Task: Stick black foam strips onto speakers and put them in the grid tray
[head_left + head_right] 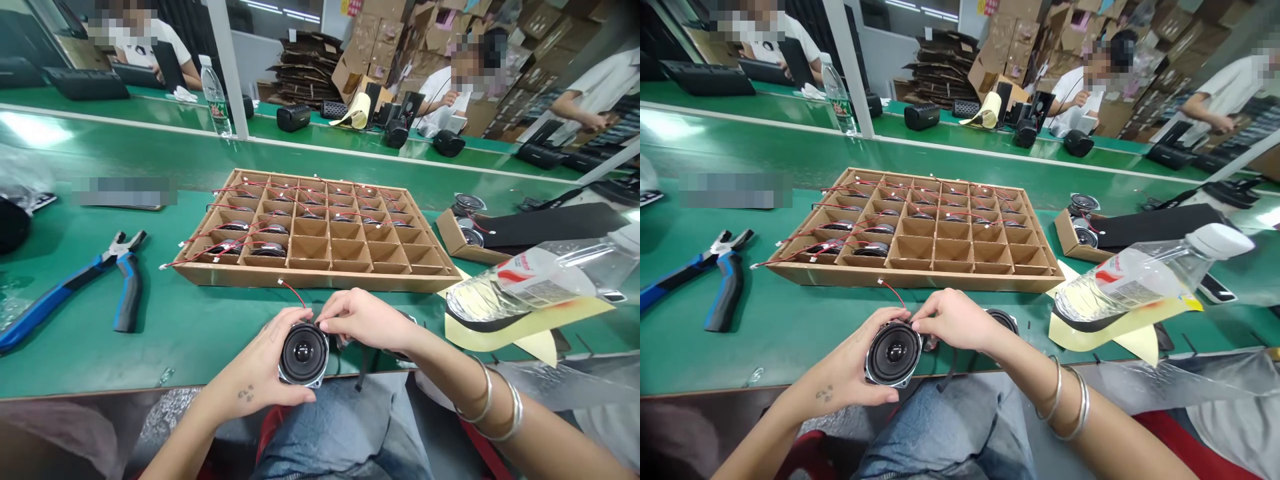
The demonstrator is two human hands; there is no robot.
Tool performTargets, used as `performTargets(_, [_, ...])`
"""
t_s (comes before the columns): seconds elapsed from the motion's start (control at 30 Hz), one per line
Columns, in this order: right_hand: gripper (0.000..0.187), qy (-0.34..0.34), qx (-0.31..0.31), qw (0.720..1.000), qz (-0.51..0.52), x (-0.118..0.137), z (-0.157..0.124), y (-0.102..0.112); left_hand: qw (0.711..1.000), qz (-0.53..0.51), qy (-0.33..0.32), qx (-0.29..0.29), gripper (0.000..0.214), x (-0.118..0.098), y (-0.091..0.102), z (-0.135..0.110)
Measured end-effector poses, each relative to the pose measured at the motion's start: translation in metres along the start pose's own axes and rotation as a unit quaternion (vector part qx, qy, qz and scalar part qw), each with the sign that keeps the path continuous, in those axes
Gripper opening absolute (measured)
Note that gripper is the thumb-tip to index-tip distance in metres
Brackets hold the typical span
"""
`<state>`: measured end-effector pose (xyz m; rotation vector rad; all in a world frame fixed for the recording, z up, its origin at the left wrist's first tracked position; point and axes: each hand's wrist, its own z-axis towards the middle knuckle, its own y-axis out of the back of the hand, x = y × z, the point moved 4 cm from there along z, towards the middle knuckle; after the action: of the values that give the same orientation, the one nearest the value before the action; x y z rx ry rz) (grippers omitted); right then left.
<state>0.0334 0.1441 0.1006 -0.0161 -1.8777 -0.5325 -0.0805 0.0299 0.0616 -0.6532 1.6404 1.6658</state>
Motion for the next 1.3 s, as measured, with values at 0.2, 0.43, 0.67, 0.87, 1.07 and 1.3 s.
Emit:
performTargets(0.2, [0.020, 0.004, 0.025, 0.992, -0.122, 0.004, 0.011, 0.000, 0.999, -0.033, 0.013, -0.016, 0.084, -0.002, 0.004, -0.001])
performTargets(0.43, [0.021, -0.028, 0.050, 0.981, -0.183, 0.011, 0.021, -0.001, 0.998, -0.045, 0.008, -0.038, 0.083, 0.000, 0.004, -0.001])
performTargets(0.67, [0.016, -0.042, 0.088, 0.970, -0.223, 0.018, 0.028, 0.001, 0.998, -0.058, 0.014, -0.019, 0.083, 0.000, 0.003, 0.000])
performTargets(0.87, [0.015, -0.041, 0.119, 0.961, -0.244, 0.023, 0.032, 0.002, 0.998, -0.055, 0.024, -0.021, 0.082, -0.002, 0.004, 0.001])
performTargets(1.07, [0.015, -0.040, 0.126, 0.959, -0.253, 0.026, 0.033, 0.002, 0.998, -0.059, 0.007, -0.032, 0.081, 0.000, 0.006, 0.001])
performTargets(1.3, [0.014, -0.056, 0.130, 0.955, -0.261, 0.026, 0.034, 0.001, 0.998, -0.045, -0.004, -0.033, 0.083, -0.001, 0.005, 0.002])
